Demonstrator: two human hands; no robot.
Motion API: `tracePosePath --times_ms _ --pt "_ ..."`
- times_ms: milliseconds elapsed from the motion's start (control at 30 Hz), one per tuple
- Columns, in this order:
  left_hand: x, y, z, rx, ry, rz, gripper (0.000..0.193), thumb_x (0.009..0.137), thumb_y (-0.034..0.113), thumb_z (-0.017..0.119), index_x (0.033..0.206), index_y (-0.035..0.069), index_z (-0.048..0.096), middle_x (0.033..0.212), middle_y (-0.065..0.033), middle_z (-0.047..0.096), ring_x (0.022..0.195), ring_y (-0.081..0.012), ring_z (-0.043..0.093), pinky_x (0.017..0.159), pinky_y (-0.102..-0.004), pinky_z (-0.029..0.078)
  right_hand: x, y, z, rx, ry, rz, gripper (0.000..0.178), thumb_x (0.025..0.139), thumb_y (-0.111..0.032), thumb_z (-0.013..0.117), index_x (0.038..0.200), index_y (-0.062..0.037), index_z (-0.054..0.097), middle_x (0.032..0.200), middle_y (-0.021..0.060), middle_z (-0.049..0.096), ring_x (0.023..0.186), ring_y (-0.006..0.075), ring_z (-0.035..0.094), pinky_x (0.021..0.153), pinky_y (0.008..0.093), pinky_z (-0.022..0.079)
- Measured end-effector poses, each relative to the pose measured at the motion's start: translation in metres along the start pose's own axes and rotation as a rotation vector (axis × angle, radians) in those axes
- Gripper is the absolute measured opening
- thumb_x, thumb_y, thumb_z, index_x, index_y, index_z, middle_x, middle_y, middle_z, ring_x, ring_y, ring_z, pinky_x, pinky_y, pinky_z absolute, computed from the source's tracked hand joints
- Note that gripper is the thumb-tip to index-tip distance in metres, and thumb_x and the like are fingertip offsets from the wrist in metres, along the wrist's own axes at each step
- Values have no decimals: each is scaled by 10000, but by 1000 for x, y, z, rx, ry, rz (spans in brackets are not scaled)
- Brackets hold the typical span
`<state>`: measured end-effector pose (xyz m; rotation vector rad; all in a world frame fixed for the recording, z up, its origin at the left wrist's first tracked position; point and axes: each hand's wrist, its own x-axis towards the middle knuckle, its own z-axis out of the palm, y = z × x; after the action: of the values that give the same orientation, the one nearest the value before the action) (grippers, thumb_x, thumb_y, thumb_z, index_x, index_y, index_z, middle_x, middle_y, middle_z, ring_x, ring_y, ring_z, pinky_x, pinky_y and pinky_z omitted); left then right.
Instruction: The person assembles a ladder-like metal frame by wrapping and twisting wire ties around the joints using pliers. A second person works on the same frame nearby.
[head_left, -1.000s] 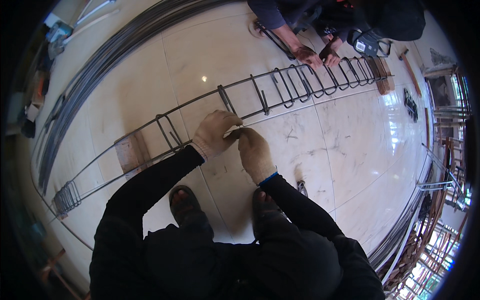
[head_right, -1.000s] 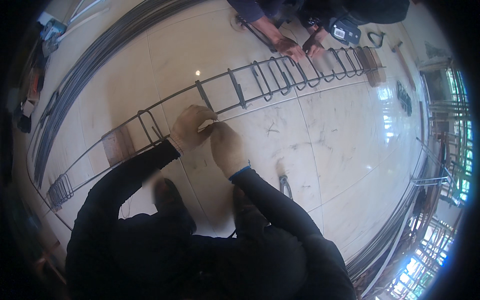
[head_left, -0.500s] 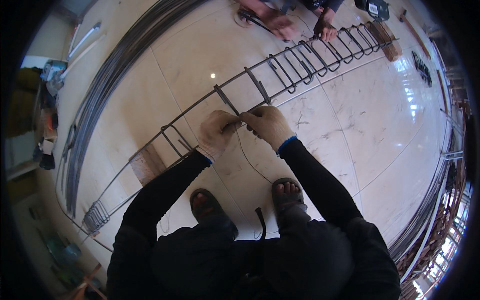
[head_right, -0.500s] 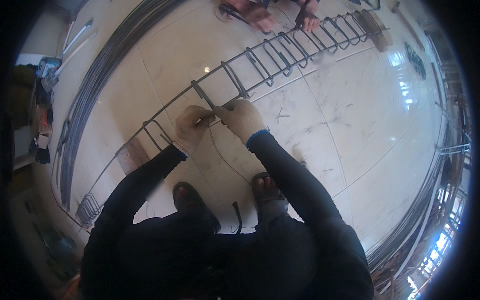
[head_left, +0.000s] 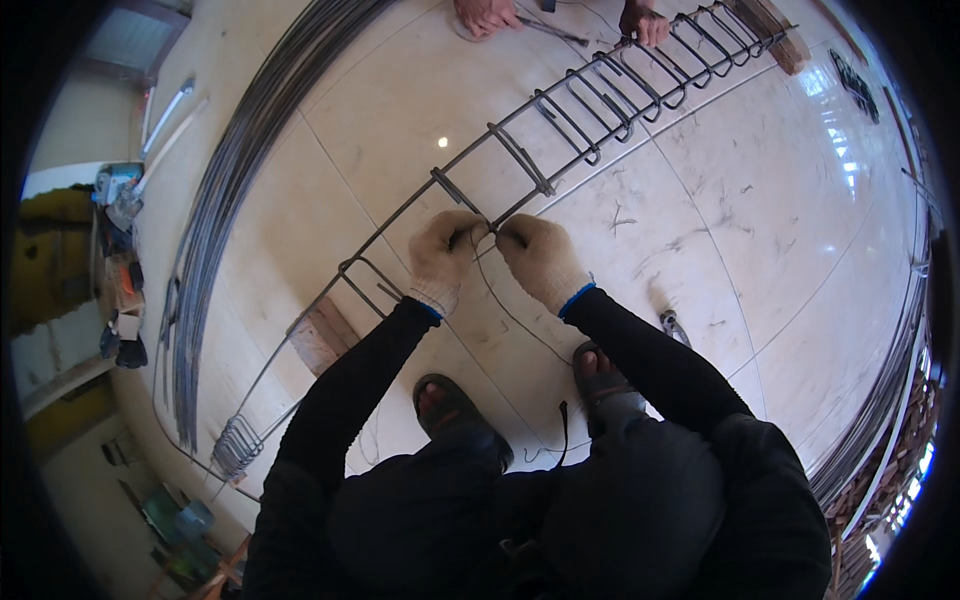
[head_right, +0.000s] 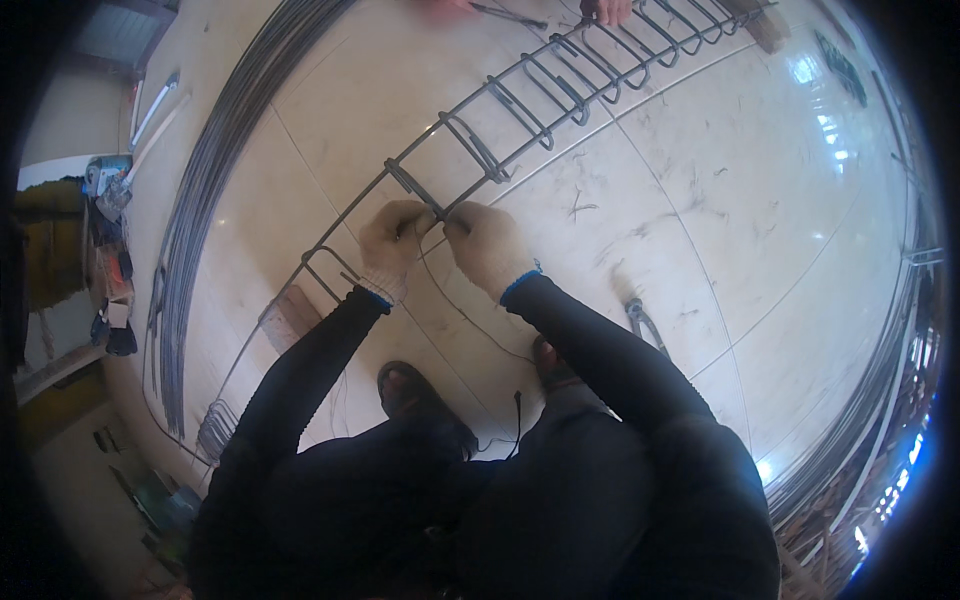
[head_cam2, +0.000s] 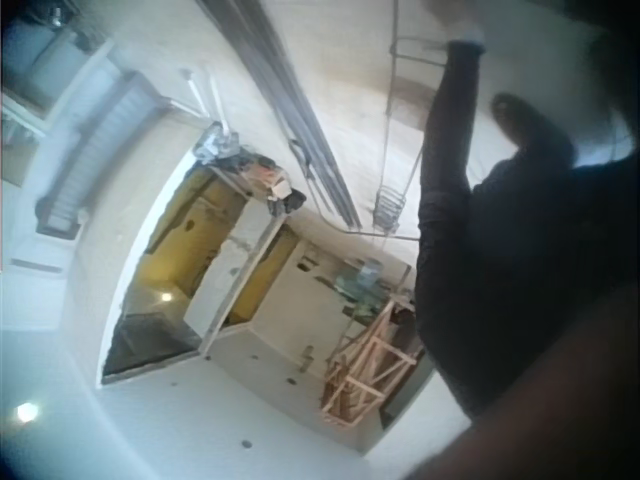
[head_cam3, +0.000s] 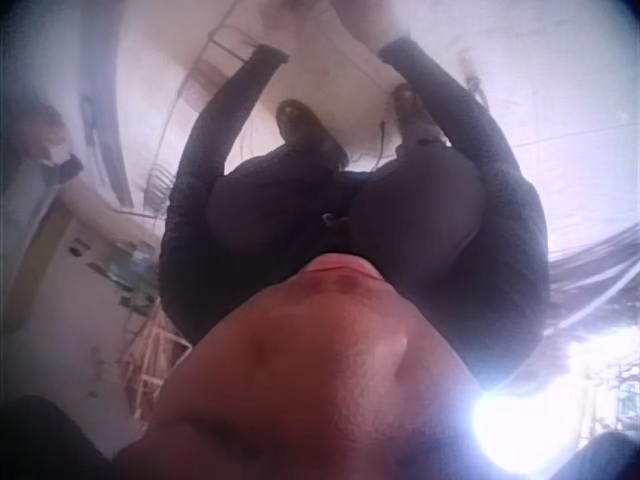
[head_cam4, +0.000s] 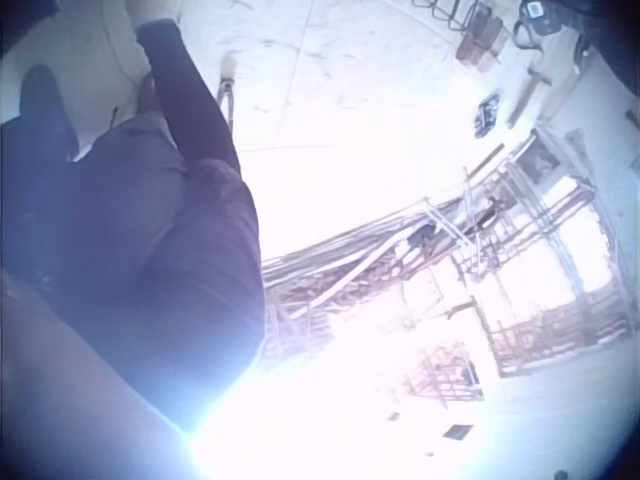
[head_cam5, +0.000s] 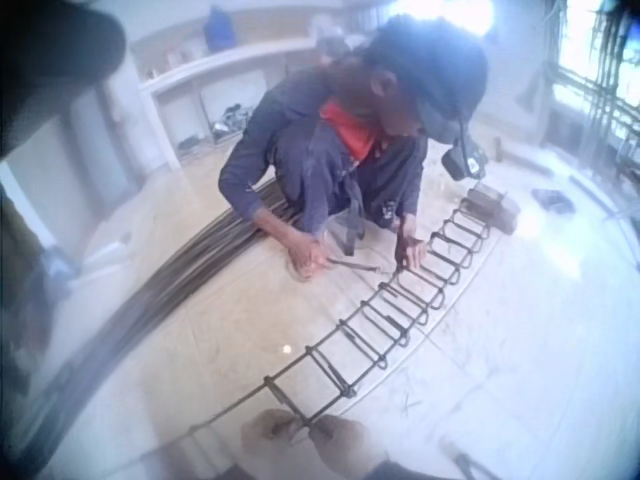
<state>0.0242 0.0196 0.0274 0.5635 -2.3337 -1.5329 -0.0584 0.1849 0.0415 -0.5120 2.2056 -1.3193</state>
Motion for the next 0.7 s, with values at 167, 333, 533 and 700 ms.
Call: tracePosePath --times_ms 167,333,533,700 --pt "3 -5 8 -171 13 -305 81 967 -34 715 1041 -6 737 997 -79 776 918 -145 713 811 -301 568 -14 -4 18 27 148 -31 175 959 -198 670 945 -33 727 899 246 718 864 466 700 745 533 550" --pt "7 39 12 2 -22 -384 107 984 74 746 1062 2 738 1001 -80 774 919 -148 702 834 -314 552 -16 0 37 38 242 -35 148 950 -187 674 937 -47 719 876 238 715 847 460 704 732 534 560" --pt "12 50 3 101 -117 -344 189 985 154 770 1097 2 762 981 -80 774 890 -151 689 793 -310 532 -16 -6 48 47 207 36 174 960 -225 654 980 -67 725 931 210 737 879 438 720 769 521 579" --pt "14 54 3 49 -122 -427 203 983 144 769 1110 -15 760 948 -77 766 869 -149 682 788 -306 532 -14 0 51 -123 38 -60 190 965 -240 641 1005 -79 732 976 187 756 910 416 731 790 511 583"
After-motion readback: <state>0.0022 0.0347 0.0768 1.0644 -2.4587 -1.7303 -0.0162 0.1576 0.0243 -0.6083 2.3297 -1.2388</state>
